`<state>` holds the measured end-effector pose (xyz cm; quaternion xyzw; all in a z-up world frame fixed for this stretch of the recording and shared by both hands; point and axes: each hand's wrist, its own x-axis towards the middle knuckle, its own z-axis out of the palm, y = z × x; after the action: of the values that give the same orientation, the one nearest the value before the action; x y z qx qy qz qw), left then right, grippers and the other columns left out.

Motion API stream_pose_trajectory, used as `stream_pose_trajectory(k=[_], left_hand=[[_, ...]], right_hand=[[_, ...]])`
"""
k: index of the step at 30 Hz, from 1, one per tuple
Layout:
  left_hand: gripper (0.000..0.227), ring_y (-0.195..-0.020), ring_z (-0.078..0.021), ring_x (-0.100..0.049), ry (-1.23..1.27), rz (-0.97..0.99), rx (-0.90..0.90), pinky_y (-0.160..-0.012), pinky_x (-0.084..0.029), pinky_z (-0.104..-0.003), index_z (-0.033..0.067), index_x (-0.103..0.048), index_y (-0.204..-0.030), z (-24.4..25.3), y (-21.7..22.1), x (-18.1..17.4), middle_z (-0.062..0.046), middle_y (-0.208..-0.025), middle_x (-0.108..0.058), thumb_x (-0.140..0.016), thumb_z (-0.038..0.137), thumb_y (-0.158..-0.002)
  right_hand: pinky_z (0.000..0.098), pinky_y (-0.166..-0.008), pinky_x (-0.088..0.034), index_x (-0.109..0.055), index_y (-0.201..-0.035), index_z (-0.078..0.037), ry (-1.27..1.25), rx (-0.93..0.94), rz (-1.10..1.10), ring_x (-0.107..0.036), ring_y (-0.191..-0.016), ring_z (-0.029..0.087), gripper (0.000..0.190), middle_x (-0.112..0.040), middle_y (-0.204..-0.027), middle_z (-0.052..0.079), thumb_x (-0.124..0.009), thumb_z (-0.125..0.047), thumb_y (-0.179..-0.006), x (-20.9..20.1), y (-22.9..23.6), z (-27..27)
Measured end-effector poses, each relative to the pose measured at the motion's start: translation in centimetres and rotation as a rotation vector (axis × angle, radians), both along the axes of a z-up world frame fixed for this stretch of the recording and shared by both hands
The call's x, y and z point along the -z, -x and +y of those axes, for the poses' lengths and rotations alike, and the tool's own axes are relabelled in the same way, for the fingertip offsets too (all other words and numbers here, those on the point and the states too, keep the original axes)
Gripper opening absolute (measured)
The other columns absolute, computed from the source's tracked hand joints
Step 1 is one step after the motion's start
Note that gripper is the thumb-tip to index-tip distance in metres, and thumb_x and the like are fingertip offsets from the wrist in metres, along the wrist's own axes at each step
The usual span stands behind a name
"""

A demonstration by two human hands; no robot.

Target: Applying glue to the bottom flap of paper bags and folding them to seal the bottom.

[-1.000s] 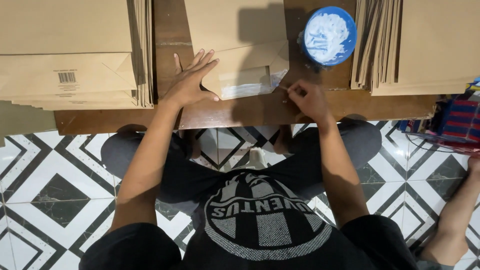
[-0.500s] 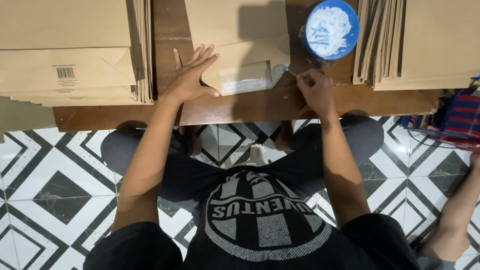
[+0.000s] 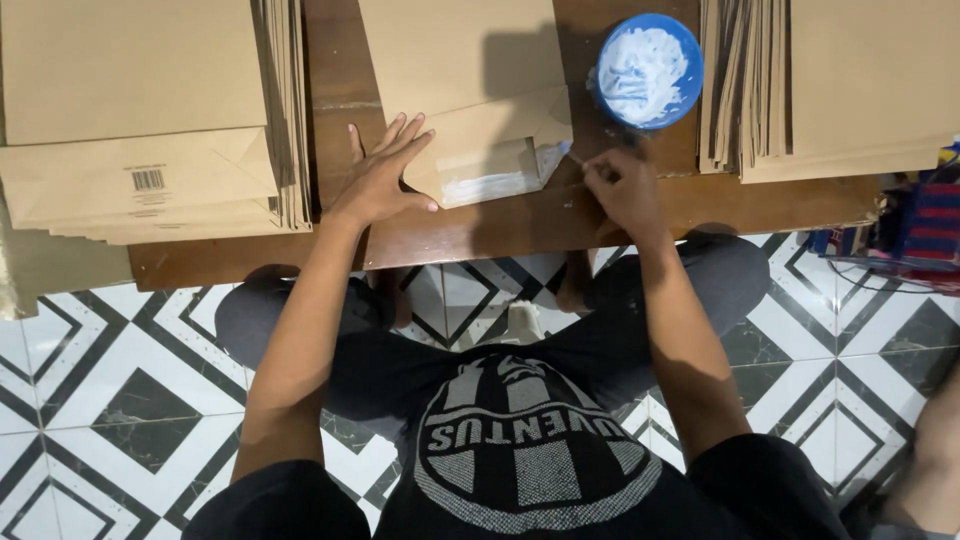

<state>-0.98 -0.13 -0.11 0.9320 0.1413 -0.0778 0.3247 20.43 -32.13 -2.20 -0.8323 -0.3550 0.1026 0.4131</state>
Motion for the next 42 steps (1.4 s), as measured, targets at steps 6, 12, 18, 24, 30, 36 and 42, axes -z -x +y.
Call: stream_pose_trajectory(k=[6, 12, 18, 24, 30, 36, 42], left_hand=[[0.101, -0.155, -0.0204, -0.009, -0.022, 0.013, 0.004, -0.115, 0.017, -0.068, 0.0246, -0.036, -0.155, 0.0, 0.0, 0.1, 0.001, -0.168, -0.018, -0.077, 0.062, -0.07], [0.101, -0.155, -0.0198, -0.008, -0.028, 0.017, 0.018, -0.114, 0.018, -0.067, 0.0246, -0.036, -0.155, 0.1, 0.0, 0.3, 0.002, -0.168, -0.017, -0.076, 0.064, -0.072], [0.106, -0.154, -0.0153, -0.009, -0.083, 0.053, 0.015, -0.116, 0.015, -0.066, 0.0258, -0.035, -0.154, -0.2, -0.3, -0.4, 0.007, -0.167, -0.018, -0.079, 0.059, -0.063], [0.109, -0.152, -0.0142, -0.012, -0.105, 0.015, 0.014, -0.116, 0.014, -0.063, 0.0233, -0.038, -0.152, 0.0, 0.0, 0.0, 0.008, -0.164, -0.023, -0.083, 0.05, -0.057], [0.103, -0.151, -0.0171, -0.015, -0.119, -0.085, 0.027, -0.113, 0.011, -0.069, 0.0195, -0.044, -0.15, 0.2, 0.0, 0.6, 0.004, -0.163, -0.029, -0.084, 0.043, -0.058], [0.099, -0.151, -0.0191, -0.013, -0.12, -0.091, 0.052, -0.108, 0.017, -0.074, 0.0194, -0.05, -0.145, -0.7, -0.7, 1.0, 0.004, -0.164, -0.025, -0.076, 0.062, -0.06], [0.081, -0.153, -0.0227, -0.014, -0.151, -0.119, 0.108, -0.107, 0.018, -0.076, 0.0233, -0.052, -0.142, -2.0, -1.1, 0.4, 0.003, -0.165, -0.021, -0.076, 0.053, -0.071]], right_hand=[[0.0348, -0.06, -0.054, -0.078, -0.095, -0.003, -0.063, -0.069, -0.05, -0.065, -0.064, 0.024, 0.003, -0.069, -0.069, 0.015, -0.075, -0.004, -0.096, 1.3, -0.2, 0.0], [0.0371, -0.058, -0.05, -0.077, -0.094, -0.001, -0.076, -0.143, -0.007, -0.064, -0.064, 0.023, 0.005, -0.067, -0.069, 0.018, -0.077, -0.005, -0.096, -0.1, 0.7, 0.8], [0.0332, -0.057, -0.045, -0.075, -0.096, -0.003, 0.018, -0.097, 0.06, -0.054, -0.061, 0.018, 0.009, -0.062, -0.068, 0.009, -0.074, -0.012, -0.097, -0.1, 0.9, 2.5], [0.0272, -0.047, -0.039, -0.076, -0.101, 0.002, 0.032, -0.063, 0.028, -0.049, -0.051, 0.015, 0.012, -0.065, -0.071, 0.008, -0.078, -0.007, -0.093, -2.9, 2.0, 2.2], [0.0341, -0.075, -0.047, -0.08, -0.101, 0.008, -0.151, -0.104, -0.386, -0.06, -0.08, 0.024, 0.016, -0.076, -0.096, 0.017, -0.066, 0.004, -0.097, -5.1, -2.5, -0.3], [0.0305, -0.061, -0.044, -0.081, -0.102, 0.009, 0.007, 0.048, -0.614, -0.053, -0.068, 0.019, 0.007, -0.065, -0.081, 0.013, -0.075, 0.007, -0.102, -4.2, -8.9, -1.8], [0.0349, -0.064, -0.058, -0.08, -0.101, 0.009, 0.152, 0.018, -0.766, -0.069, -0.067, 0.028, 0.011, -0.076, -0.089, 0.02, -0.078, 0.007, -0.09, -4.1, -11.5, 1.0]])
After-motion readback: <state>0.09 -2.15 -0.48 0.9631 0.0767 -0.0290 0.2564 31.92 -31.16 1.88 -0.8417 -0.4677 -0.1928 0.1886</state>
